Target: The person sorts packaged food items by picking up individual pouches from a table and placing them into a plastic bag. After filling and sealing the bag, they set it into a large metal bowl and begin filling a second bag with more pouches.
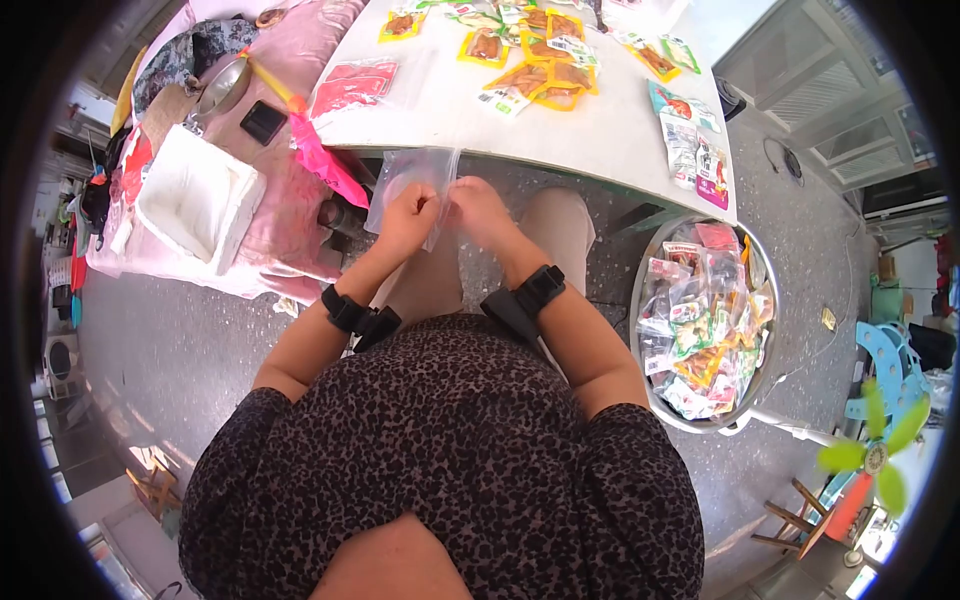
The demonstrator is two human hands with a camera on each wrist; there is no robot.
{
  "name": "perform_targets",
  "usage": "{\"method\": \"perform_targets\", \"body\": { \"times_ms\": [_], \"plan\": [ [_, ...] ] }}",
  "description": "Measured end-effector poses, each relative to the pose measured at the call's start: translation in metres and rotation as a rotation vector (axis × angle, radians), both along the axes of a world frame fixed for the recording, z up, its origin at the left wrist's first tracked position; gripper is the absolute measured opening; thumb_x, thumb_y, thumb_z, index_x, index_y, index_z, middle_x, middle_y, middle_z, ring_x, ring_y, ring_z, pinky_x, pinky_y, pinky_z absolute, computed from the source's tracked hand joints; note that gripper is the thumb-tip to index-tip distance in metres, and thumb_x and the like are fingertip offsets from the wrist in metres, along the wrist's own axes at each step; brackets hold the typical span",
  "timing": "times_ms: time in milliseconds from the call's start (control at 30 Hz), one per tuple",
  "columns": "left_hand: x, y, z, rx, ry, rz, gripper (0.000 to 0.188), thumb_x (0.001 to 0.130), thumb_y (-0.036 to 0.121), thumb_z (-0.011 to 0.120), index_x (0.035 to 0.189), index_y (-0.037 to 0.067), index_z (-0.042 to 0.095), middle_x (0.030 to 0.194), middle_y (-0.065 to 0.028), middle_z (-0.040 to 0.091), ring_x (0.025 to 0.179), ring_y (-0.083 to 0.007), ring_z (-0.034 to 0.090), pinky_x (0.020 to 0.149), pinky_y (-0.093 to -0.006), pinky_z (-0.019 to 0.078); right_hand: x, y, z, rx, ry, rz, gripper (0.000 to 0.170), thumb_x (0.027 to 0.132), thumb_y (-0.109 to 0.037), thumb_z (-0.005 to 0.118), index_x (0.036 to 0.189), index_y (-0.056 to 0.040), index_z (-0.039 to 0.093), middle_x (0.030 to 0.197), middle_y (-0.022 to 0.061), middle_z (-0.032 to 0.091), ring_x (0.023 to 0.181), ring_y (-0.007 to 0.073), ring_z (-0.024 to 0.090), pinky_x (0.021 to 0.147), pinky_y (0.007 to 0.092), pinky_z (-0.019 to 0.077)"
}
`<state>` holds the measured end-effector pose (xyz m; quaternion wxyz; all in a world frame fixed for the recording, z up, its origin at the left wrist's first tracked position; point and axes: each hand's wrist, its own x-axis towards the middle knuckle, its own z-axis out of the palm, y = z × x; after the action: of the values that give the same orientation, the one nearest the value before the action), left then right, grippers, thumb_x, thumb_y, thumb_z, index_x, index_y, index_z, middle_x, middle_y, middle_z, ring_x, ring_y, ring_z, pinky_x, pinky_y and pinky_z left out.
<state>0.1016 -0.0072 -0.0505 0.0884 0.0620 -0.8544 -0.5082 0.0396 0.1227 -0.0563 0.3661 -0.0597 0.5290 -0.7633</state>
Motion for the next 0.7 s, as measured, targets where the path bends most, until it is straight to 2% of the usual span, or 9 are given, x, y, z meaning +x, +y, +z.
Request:
{"method": "perform_targets", "body": {
  "times_ms": [67, 167, 267, 367, 467, 500, 600, 633, 700],
  "plan": [
    [0.004, 0.006, 0.009, -0.105, -0.005, -0.023, 0.011, 0.077, 0.012, 0.05, 0.081, 0.002, 0.05, 0.065, -0.0053, 0.052, 0.059, -0.0119, 0.049, 0.053, -0.0261, 0.0399, 0.003, -0.002, 0.005, 0.041, 0.065, 0.014, 0.016, 0.078, -0.017, 0.048, 0.087, -0.0037, 0.048, 0.082, 0.0058, 0.052, 0.073, 0.0153, 0.054, 0.065, 0.0289, 0.0462],
    [0.005, 0.007, 0.011, 0.001, 0.091, -0.008, 0.011, 0.076, 0.011, 0.05, 0.081, 0.002, 0.051, 0.068, -0.009, 0.053, 0.059, -0.0147, 0.051, 0.054, -0.0276, 0.0403, 0.006, -0.007, 0.018, 0.095, 0.108, 0.032, 0.017, 0.079, -0.018, 0.048, 0.088, -0.0041, 0.048, 0.084, 0.0051, 0.052, 0.071, 0.0134, 0.053, 0.066, 0.0279, 0.046],
    [0.005, 0.002, 0.019, -0.153, 0.071, 0.044, 0.015, 0.073, 0.013, 0.05, 0.082, 0.001, 0.052, 0.071, -0.0141, 0.053, 0.065, -0.0283, 0.053, 0.061, -0.0355, 0.0419, 0.002, -0.012, 0.023, 0.091, 0.145, 0.033, 0.018, 0.079, -0.02, 0.049, 0.088, -0.0044, 0.048, 0.083, 0.0038, 0.052, 0.07, 0.0114, 0.052, 0.065, 0.0264, 0.0456],
    [0.002, -0.014, 0.046, -0.511, 0.368, 0.089, 0.013, 0.069, 0.01, 0.052, 0.08, 0.003, 0.052, 0.066, -0.0123, 0.05, 0.061, -0.0292, 0.051, 0.057, -0.0377, 0.0409, -0.009, -0.019, 0.032, 0.04, 0.157, -0.027, 0.015, 0.079, -0.018, 0.048, 0.087, -0.0049, 0.049, 0.079, 0.0025, 0.054, 0.069, 0.0096, 0.052, 0.062, 0.0239, 0.0446],
    [-0.007, -0.021, 0.087, -0.766, 0.653, 0.139, 0.013, 0.064, 0.008, 0.054, 0.077, 0.004, 0.052, 0.064, -0.0097, 0.049, 0.056, -0.027, 0.049, 0.051, -0.0374, 0.0391, -0.029, -0.03, 0.046, -0.039, 0.191, -0.078, 0.012, 0.078, -0.016, 0.048, 0.084, -0.0055, 0.05, 0.075, 0.0016, 0.055, 0.068, 0.0086, 0.052, 0.059, 0.0217, 0.0433],
    [-0.011, -0.022, 0.103, -0.831, 0.728, 0.132, 0.014, 0.064, 0.002, 0.056, 0.077, 0.005, 0.051, 0.065, -0.0094, 0.05, 0.055, -0.0263, 0.049, 0.05, -0.0352, 0.04, -0.035, -0.033, 0.051, -0.068, 0.209, -0.088, 0.011, 0.078, -0.015, 0.048, 0.083, -0.0057, 0.05, 0.073, 0.0013, 0.055, 0.068, 0.0083, 0.052, 0.058, 0.0211, 0.0429],
    [-0.035, -0.022, 0.121, -0.909, 0.828, 0.12, 0.017, 0.062, 0.001, 0.056, 0.078, 0.005, 0.051, 0.064, -0.0087, 0.049, 0.054, -0.0267, 0.049, 0.049, -0.0352, 0.0399, -0.049, -0.038, 0.077, -0.044, 0.299, -0.153, 0.009, 0.076, -0.012, 0.048, 0.081, -0.0056, 0.05, 0.074, 0.0011, 0.055, 0.069, 0.0071, 0.052, 0.058, 0.0204, 0.0428],
    [-0.047, -0.024, 0.117, -0.937, 0.787, 0.112, 0.015, 0.063, 0.004, 0.056, 0.077, 0.006, 0.051, 0.064, -0.0091, 0.05, 0.055, -0.0271, 0.049, 0.049, -0.0355, 0.0407, -0.058, -0.039, 0.074, -0.004, 0.352, -0.18, 0.012, 0.074, -0.012, 0.05, 0.084, -0.005, 0.05, 0.076, 0.0041, 0.057, 0.07, 0.0128, 0.054, 0.059, 0.0224, 0.0432],
    [-0.074, -0.027, 0.102, -0.972, 0.623, 0.085, 0.011, 0.065, 0.006, 0.053, 0.076, 0.006, 0.051, 0.067, -0.0107, 0.051, 0.058, -0.0273, 0.051, 0.051, -0.036, 0.0416, -0.084, -0.037, 0.053, 0.284, 0.818, -0.224, 0.016, 0.073, -0.012, 0.051, 0.087, -0.005, 0.051, 0.078, 0.0075, 0.058, 0.073, 0.019, 0.056, 0.062, 0.0254, 0.0437]
  ]
}}
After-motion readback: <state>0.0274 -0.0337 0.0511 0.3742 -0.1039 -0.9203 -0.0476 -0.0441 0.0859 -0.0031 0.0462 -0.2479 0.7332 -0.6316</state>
